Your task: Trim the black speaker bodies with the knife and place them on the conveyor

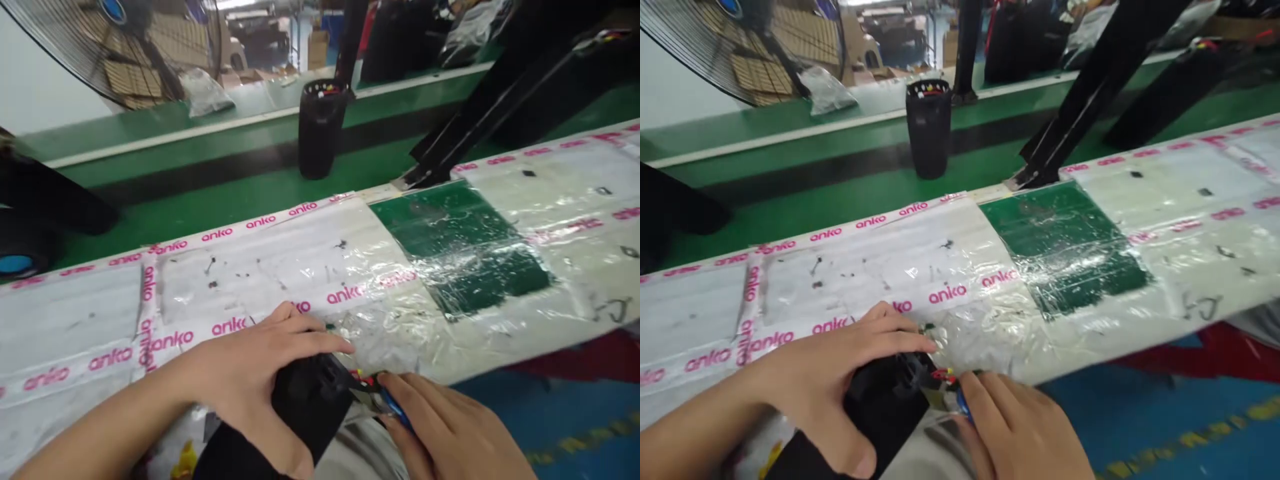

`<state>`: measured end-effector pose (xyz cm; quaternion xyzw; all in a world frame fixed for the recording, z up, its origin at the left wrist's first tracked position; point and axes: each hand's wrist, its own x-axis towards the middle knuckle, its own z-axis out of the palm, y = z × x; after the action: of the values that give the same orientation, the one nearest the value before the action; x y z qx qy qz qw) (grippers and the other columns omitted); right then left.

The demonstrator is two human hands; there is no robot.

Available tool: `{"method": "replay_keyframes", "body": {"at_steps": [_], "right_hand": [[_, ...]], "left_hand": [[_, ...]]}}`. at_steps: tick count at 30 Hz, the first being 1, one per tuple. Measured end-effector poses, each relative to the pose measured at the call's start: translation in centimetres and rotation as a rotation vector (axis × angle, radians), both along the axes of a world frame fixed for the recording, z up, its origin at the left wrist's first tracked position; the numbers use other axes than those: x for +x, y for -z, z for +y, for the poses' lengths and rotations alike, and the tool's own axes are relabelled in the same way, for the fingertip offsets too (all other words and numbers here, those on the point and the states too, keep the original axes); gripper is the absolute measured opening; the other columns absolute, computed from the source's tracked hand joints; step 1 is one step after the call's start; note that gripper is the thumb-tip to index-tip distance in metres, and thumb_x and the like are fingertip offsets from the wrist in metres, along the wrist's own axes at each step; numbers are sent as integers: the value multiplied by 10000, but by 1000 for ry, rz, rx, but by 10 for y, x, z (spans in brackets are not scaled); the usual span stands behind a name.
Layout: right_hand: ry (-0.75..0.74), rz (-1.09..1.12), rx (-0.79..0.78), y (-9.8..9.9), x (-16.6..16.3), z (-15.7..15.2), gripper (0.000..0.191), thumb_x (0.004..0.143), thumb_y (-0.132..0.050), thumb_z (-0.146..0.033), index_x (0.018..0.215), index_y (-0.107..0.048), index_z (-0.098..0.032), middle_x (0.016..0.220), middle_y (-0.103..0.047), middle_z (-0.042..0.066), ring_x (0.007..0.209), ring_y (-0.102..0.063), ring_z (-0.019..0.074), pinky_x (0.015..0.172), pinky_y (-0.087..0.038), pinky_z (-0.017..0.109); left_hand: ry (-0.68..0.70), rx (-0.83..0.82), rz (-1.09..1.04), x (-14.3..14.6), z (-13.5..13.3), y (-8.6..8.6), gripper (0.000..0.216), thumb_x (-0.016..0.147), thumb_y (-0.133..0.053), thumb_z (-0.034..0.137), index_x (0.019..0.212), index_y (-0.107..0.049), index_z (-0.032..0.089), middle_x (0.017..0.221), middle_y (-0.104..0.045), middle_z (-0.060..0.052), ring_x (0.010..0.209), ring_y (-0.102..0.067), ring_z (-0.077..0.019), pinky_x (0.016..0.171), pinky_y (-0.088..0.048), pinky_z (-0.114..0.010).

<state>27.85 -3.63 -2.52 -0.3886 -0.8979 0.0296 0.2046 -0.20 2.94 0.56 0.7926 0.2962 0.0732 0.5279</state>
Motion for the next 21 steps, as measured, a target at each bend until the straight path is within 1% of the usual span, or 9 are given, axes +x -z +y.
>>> {"method": "replay_keyframes", "body": {"at_steps": [2,5,9,12,15,21], "right_hand": [[-22,-67,28,-13,-2,10,271,1120,-290,-218,1116,-559,-191,756,-724,37,589,-722,209,465,-530,315],[-65,-116,31,-24,-3,15,261,1110,-306,-185,1125,-565,-165,755,-708,43,580,-696,208,475,-499,329],[-115,-149,7,-25,-4,12,240,1063,-351,-124,1147,-576,-140,770,-709,51,580,-685,210,481,-477,340],[-113,-170,-9,-25,-5,9,262,1007,-364,-67,1141,-576,-143,761,-703,44,568,-678,210,463,-461,338],[-98,-170,-11,-27,-8,6,267,991,-378,-61,1150,-577,-139,778,-712,47,585,-684,208,479,-477,330],[-96,-194,21,-27,-15,5,255,955,-398,-42,1118,-579,-119,782,-721,69,595,-684,226,499,-495,346]], "left_hand": [[19,6,-78,-1,3,9,1049,555,-924,572,1470,-517,261,1282,-626,-121,1180,-571,-373,1129,-429,-619],[33,-1,-106,-3,5,15,1036,573,-920,549,1464,-476,266,1305,-604,-124,1202,-568,-375,1124,-428,-620],[35,-5,-128,-4,4,18,1009,586,-916,522,1452,-464,273,1306,-607,-122,1204,-576,-383,1109,-448,-613],[29,2,-156,-5,4,20,1003,592,-915,512,1452,-454,284,1297,-616,-112,1206,-586,-376,1130,-430,-600],[24,2,-174,-5,4,21,993,601,-912,505,1453,-451,286,1292,-618,-104,1209,-595,-363,1145,-417,-580],[-3,-38,-147,-6,4,15,930,645,-912,444,1458,-482,310,1317,-630,-85,1229,-585,-353,1159,-426,-547]]}}
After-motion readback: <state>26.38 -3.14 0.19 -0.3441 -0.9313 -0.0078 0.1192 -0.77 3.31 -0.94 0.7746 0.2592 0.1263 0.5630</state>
